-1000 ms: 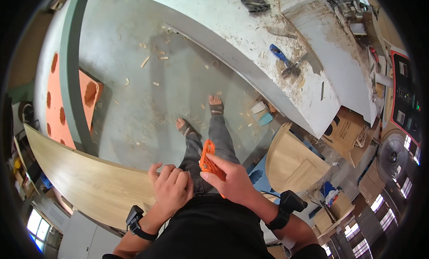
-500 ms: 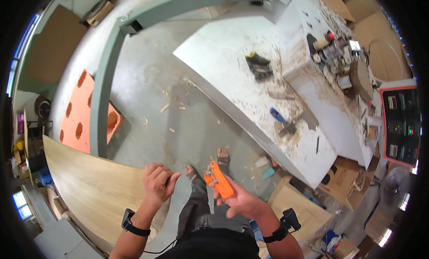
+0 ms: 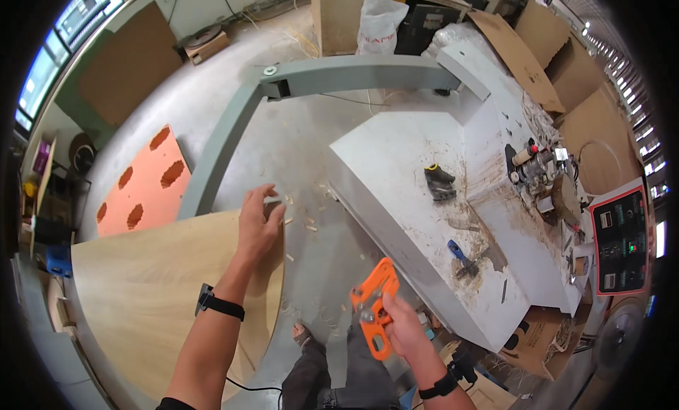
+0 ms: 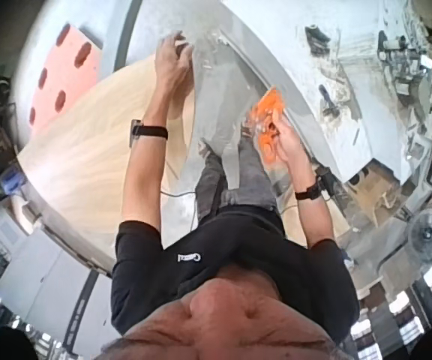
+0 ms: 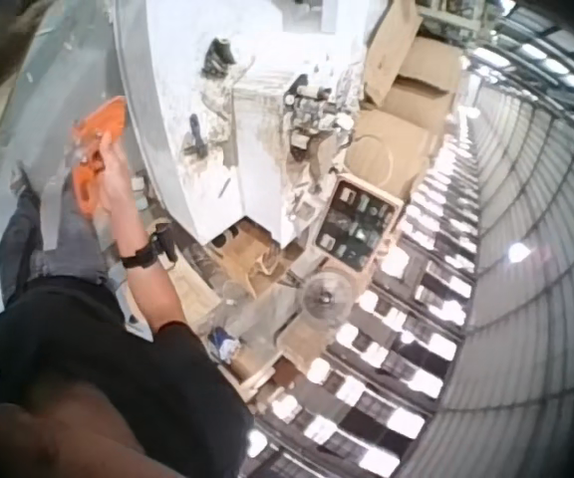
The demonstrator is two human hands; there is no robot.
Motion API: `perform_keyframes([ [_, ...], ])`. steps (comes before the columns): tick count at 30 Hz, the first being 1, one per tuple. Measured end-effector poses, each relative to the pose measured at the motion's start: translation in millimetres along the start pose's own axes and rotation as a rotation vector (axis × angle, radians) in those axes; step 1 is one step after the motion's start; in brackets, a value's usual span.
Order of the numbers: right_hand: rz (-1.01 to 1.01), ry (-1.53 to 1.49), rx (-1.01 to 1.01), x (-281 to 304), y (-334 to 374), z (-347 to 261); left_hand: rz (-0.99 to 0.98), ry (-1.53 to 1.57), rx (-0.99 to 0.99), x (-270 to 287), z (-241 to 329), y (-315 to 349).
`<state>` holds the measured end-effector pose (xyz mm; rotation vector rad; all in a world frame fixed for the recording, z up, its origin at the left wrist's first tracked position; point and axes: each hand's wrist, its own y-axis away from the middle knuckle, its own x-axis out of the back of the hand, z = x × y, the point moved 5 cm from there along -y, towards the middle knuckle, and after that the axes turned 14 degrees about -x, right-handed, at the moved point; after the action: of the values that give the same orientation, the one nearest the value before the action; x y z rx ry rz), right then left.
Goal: Trimming excess edge banding from a curved wooden panel using a manual handheld trimmer.
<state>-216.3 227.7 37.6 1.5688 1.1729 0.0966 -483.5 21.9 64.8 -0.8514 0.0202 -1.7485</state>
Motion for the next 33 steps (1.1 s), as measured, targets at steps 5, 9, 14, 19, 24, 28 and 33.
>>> perform_keyframes([
  [5, -0.084, 0.039, 0.113, -60.8, -28.8, -27.5, -0.387, -0.319, -0.247, 44.8, 19.5, 95.6],
  [9, -0.089, 0.066, 0.226, -102.4, -106.5, -49.2, -0.725, -0.288, -0.176, 116.1, 55.2, 225.4],
  [14, -0.032, 0.126, 0.425, -154.3, -181.7, -87.6, -0.748, -0.206, -0.125, 181.0, 70.0, 357.7],
  [19, 0.055, 0.235, 0.474, -191.3, -208.5, -105.7, -0.825, -0.326, -0.109, 186.0, 60.4, 396.2],
  [24, 0.046, 0.334, 0.470, -198.7, -219.9, -116.1, -0.761, -0.412, -0.186, 188.2, 57.9, 394.2],
  [28, 0.071, 0.346, 0.440, -201.9, -224.2, -117.6, -0.800, -0.391, -0.161, 188.1, 56.1, 396.6],
  [33, 0.092, 0.356, 0.432, -199.1, -222.7, -115.5, -0.788, -0.401, -0.181, 189.6, 55.2, 398.6],
])
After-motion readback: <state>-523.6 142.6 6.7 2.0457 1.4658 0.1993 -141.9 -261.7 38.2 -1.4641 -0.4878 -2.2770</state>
